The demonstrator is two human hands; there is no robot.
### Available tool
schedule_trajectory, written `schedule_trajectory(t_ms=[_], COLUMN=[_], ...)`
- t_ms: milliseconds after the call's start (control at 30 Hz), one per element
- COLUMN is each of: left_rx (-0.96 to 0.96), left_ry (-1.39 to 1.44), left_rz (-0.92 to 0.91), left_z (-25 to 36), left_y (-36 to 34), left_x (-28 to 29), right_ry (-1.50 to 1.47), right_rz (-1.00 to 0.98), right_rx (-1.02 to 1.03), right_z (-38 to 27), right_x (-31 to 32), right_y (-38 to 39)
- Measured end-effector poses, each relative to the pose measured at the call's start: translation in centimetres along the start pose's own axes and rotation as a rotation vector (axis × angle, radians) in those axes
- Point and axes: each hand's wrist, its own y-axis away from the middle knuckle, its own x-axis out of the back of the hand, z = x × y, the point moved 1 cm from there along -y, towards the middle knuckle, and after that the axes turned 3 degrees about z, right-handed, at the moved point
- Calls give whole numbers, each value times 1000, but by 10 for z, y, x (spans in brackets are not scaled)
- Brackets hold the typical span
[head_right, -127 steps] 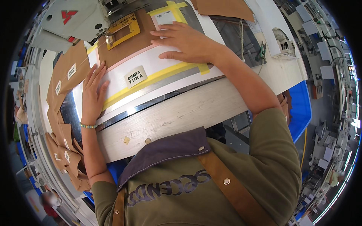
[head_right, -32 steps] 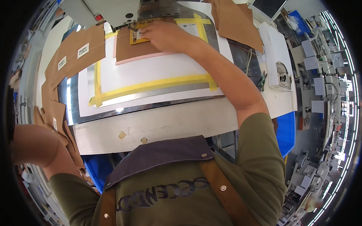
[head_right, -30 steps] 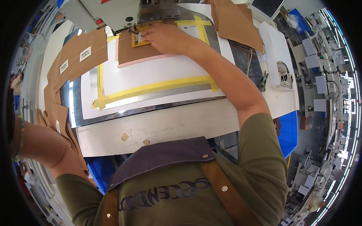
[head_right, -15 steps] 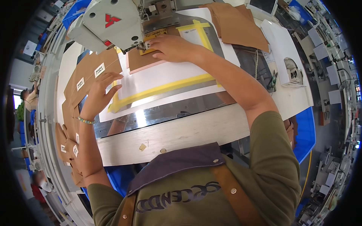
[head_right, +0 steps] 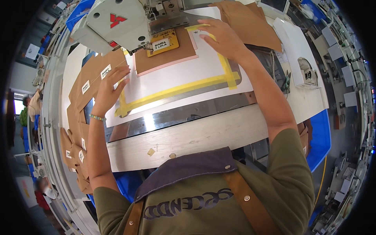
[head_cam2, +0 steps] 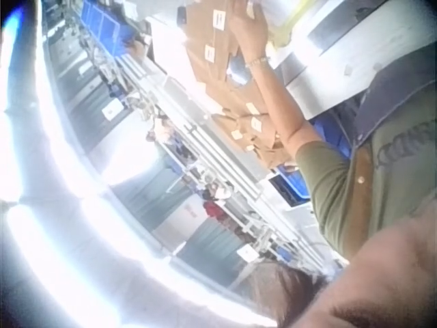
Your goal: Operator uses a sewing machine to stitch leather components with branded labels.
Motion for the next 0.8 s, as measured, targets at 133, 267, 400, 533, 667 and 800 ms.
schedule_trajectory(t_ms=[133,267,400,533,667,800], left_rx=[-13,-115,-141,-145,-117,-144], left_ry=[47,-65,-88,-92,-51,-34], left_rz=[21,40,43,45,7,26], left_z=[6,5,6,5,-1,-1], left_y=[-14,-21,-26,-31,-37,-44], left_x=[-17,-34,-40,-44,-53,-55], right_ry=[-93,-36,-3,-1,-4,-11], right_rz=[209,260,246,244,236,231], right_rx=[-171,-160,-103,-77,-98,-101], right_z=[23,27,21,20,18,15], right_x=[-1,-10,-17,-18,-20,-21], right_y=[0,2,2,2,2,2])
